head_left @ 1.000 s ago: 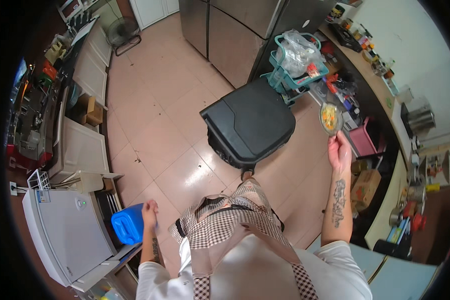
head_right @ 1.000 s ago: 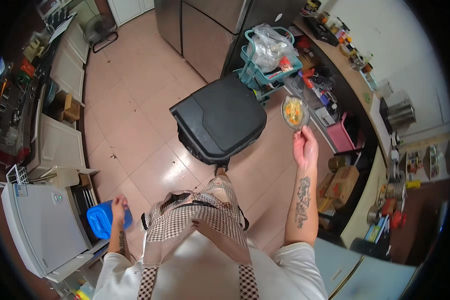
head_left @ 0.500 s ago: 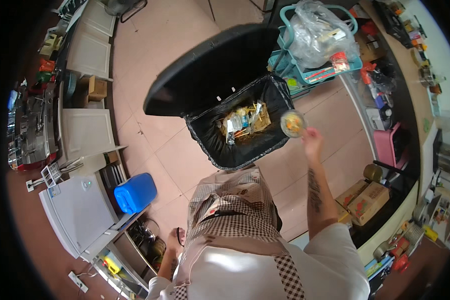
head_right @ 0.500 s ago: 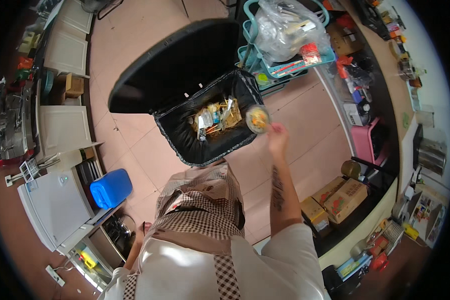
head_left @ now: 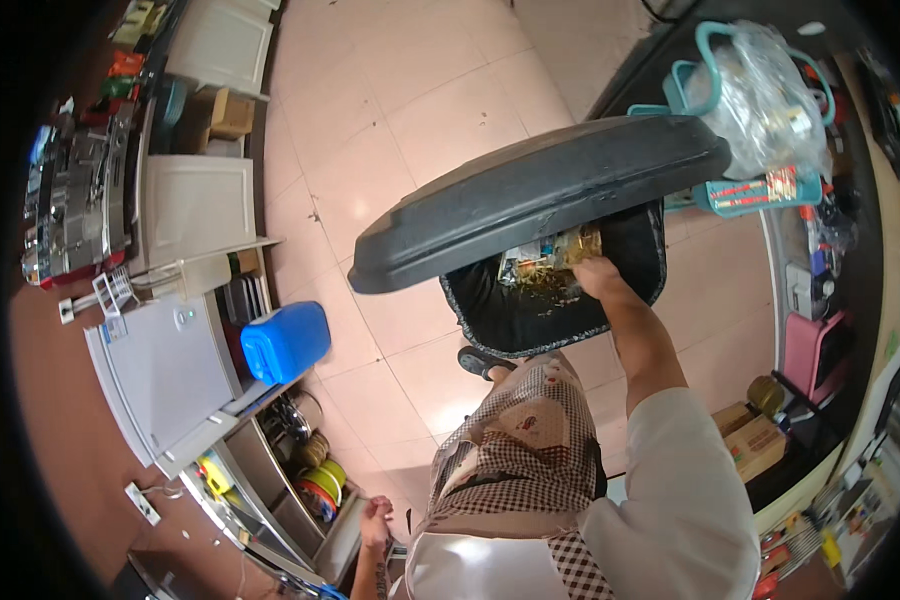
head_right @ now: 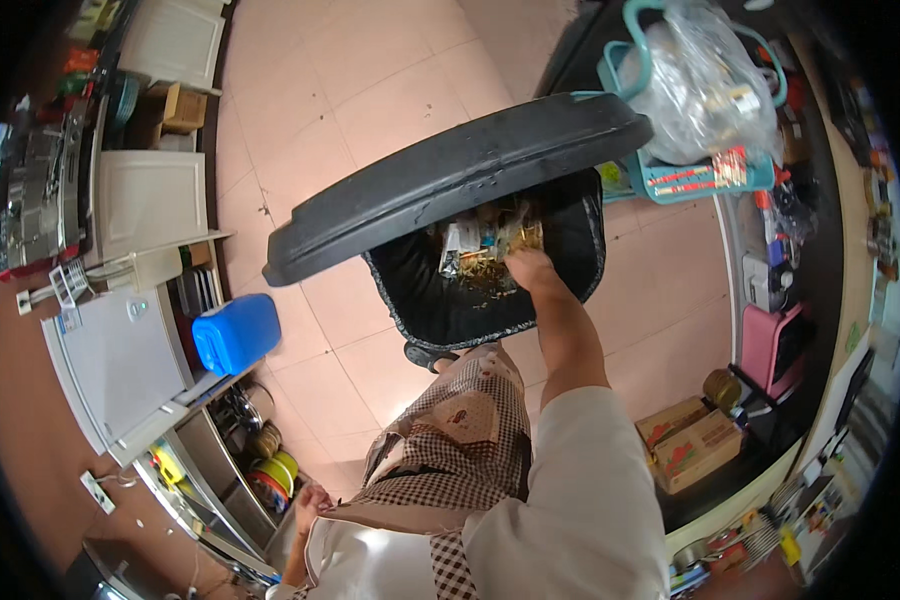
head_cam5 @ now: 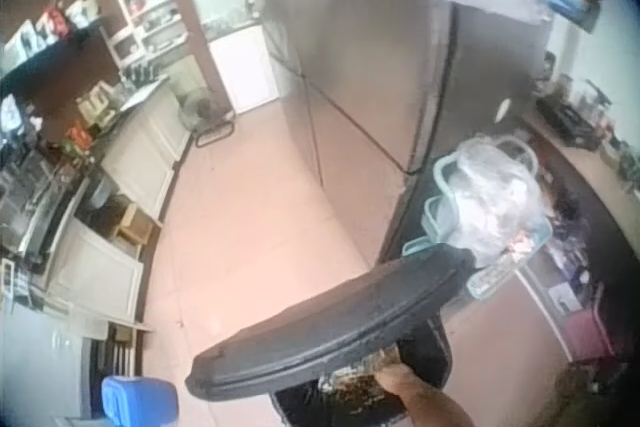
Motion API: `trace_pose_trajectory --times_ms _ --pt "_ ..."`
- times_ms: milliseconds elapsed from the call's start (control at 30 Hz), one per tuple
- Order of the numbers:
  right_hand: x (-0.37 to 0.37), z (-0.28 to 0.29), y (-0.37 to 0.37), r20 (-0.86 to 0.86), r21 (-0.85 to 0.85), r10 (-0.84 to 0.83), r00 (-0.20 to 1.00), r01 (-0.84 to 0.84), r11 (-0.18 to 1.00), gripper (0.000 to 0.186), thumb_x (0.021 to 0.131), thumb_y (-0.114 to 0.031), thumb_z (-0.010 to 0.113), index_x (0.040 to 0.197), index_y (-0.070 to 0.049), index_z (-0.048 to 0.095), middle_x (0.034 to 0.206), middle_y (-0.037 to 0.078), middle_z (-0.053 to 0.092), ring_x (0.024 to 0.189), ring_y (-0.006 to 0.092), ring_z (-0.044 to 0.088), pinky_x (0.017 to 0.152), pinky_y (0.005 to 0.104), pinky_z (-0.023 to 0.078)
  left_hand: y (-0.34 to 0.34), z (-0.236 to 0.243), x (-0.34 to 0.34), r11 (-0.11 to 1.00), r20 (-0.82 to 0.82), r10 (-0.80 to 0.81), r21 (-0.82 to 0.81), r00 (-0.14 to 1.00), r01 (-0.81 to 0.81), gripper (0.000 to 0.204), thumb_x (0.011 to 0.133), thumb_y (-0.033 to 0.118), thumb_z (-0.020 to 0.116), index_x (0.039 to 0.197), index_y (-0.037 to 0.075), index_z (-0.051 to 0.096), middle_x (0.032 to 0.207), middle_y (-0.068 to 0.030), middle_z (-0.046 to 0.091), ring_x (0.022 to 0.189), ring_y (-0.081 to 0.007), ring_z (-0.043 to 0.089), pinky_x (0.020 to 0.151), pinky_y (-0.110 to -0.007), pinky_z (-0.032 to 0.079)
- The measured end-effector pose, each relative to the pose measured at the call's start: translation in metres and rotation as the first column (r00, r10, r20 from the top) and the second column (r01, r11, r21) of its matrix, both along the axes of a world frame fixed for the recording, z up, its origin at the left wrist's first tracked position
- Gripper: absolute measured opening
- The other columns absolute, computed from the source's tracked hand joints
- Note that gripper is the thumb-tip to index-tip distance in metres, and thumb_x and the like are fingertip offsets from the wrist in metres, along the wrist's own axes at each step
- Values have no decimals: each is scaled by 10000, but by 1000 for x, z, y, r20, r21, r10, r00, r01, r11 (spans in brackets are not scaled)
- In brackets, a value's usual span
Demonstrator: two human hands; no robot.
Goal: Cleaning and then repairing the handle of a pan using a power drill.
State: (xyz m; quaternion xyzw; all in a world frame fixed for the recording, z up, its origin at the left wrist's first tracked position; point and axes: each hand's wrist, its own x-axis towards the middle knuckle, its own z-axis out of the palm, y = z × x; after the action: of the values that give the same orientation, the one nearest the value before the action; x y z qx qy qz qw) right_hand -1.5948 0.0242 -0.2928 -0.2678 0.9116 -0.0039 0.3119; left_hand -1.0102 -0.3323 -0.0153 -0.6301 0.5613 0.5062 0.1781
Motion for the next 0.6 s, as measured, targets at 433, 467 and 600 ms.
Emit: trace_pose_trajectory --times_ms 433,467,600 --pt "6 62 -4 465 -600 -674 573 764 235 112 874 -135 600 918 -36 623 856 91 624 719 210 581 614 347 470 118 -73 263 994 -82 -88 56 993 93 262 909 286 623 974 41 688 846 -93 685 768 -182 639 687 -327 512" --pt "21 84 -32 723 -281 -627 290 953 118 99 861 -132 640 803 -65 596 686 41 564 544 161 517 467 308 424 128 -87 275 993 -23 -111 35 994 112 269 908 293 623 967 39 689 837 -96 686 761 -183 640 688 -329 513" --pt "122 130 -93 820 -318 -481 311 946 70 217 891 -146 604 697 -126 509 565 -7 463 418 102 404 357 252 305 118 -119 247 997 213 -66 -27 975 74 300 905 322 624 936 32 696 802 -107 689 734 -187 642 692 -338 513"
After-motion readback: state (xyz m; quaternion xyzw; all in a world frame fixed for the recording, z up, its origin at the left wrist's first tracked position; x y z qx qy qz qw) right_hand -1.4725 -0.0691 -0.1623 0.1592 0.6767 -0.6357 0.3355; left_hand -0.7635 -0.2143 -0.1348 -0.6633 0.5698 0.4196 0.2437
